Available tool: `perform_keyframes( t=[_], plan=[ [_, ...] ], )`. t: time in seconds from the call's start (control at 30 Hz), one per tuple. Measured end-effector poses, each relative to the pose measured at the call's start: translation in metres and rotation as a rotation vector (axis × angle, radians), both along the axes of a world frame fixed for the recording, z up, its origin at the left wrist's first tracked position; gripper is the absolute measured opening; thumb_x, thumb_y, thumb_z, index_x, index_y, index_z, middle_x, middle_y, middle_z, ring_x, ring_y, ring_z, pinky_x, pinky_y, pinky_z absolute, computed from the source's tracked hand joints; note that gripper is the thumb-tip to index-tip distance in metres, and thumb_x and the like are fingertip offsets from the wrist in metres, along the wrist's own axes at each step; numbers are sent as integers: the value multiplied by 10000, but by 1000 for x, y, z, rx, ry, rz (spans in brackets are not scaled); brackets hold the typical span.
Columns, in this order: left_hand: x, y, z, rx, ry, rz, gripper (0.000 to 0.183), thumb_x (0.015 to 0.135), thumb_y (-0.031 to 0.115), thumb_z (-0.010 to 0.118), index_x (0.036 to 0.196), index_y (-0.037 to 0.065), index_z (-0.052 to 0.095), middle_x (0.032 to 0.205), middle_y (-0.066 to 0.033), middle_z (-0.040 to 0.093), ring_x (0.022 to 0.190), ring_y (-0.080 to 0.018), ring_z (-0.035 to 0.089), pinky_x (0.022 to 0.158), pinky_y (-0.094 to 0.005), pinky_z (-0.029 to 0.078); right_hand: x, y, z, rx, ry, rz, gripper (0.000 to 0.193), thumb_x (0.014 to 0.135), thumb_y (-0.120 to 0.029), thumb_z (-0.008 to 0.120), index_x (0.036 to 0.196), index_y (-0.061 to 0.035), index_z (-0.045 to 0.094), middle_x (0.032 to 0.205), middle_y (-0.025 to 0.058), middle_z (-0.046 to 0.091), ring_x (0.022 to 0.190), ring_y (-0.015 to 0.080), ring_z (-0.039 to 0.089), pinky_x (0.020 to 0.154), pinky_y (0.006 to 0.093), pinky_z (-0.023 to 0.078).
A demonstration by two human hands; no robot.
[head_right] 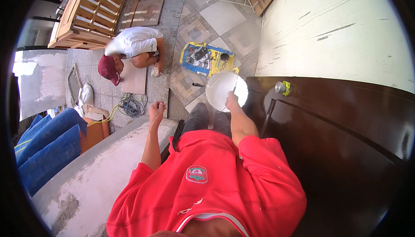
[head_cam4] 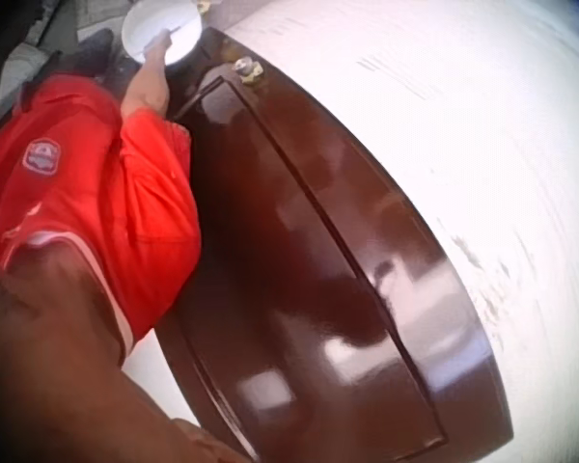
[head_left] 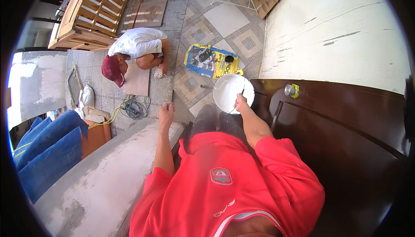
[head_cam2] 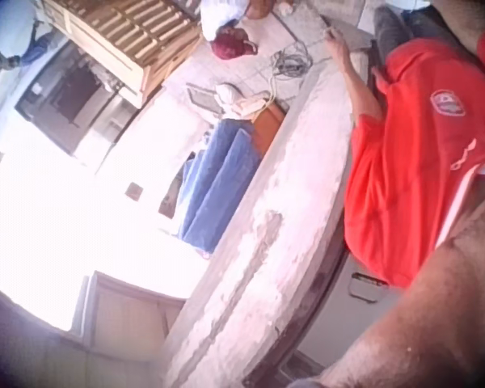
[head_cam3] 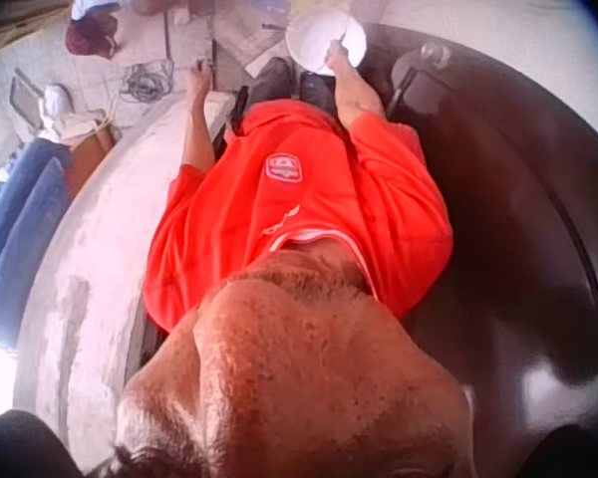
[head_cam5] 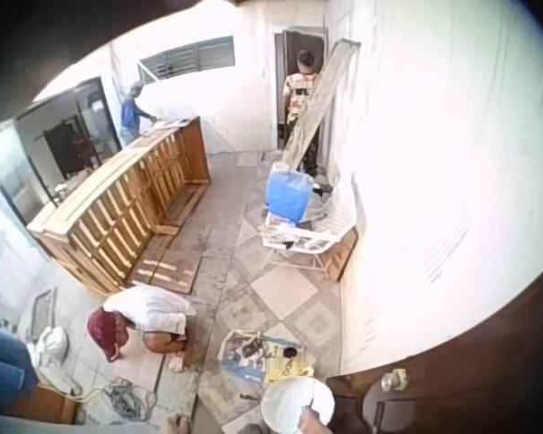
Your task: The person moves around a construction site, climbs a ladder, and retrieves a paint bucket. They then open a paint can, stir the paint, and load a roller with paint in preparation for painting.
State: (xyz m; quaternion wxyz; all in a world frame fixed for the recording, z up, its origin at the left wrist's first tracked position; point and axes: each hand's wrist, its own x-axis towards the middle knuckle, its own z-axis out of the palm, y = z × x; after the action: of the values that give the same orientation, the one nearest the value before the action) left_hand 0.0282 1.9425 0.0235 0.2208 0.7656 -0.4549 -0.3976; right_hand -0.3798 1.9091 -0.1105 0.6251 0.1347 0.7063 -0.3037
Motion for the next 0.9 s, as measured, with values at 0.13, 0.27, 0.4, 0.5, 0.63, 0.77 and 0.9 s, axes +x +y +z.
perform_keyframes(
  t=[0.13,0.27,0.4,0.5,0.63,0.77,0.9],
  plan=[
    [12,-31,29,99,-6,-99,229,937,86,482,1018,-20,668,833,-138,725,774,-217,723,729,-342,553,-16,-65,-4,14,-12,-46,237,932,-265,545,747,-166,434,524,-16,315,410,170,303,441,359,244],
    [85,-52,19,77,-7,61,256,897,27,444,1009,-31,666,836,-140,724,773,-209,726,712,-335,559,-15,-132,3,64,-48,-70,255,946,-267,527,740,-173,409,527,-22,281,420,160,267,464,363,248],
    [152,-116,15,90,39,76,280,858,-40,408,985,-52,658,829,-147,719,758,-202,722,697,-333,561,-10,-177,11,80,-20,-126,286,998,-282,469,738,-181,407,531,-33,239,429,146,220,475,356,225],
    [186,-216,35,-48,149,31,255,843,-93,401,912,-69,645,779,-127,701,702,-185,692,664,-307,552,-5,-218,27,23,-53,-195,368,1014,-301,430,670,-207,340,510,-46,202,425,155,182,474,357,220],
    [206,-384,79,-253,47,-79,299,844,-109,358,925,-40,637,792,-89,679,702,-130,654,635,-266,538,6,-260,36,63,26,-234,425,1015,-315,413,622,-228,276,504,-41,183,422,171,178,476,353,210],
    [205,-523,114,-327,44,-125,258,870,-66,404,870,3,652,659,-33,600,608,-98,550,572,-258,451,8,-310,26,5,-23,-266,427,1025,-283,343,601,-257,297,460,-27,253,429,178,261,509,380,273],
    [230,-655,114,-473,-12,-210,140,881,-10,517,850,-2,653,648,-107,589,596,-140,559,588,-314,457,-57,-356,-32,-164,-73,-317,372,1009,-285,340,715,-266,566,587,-55,567,737,127,580,825,332,420]
  ],
)
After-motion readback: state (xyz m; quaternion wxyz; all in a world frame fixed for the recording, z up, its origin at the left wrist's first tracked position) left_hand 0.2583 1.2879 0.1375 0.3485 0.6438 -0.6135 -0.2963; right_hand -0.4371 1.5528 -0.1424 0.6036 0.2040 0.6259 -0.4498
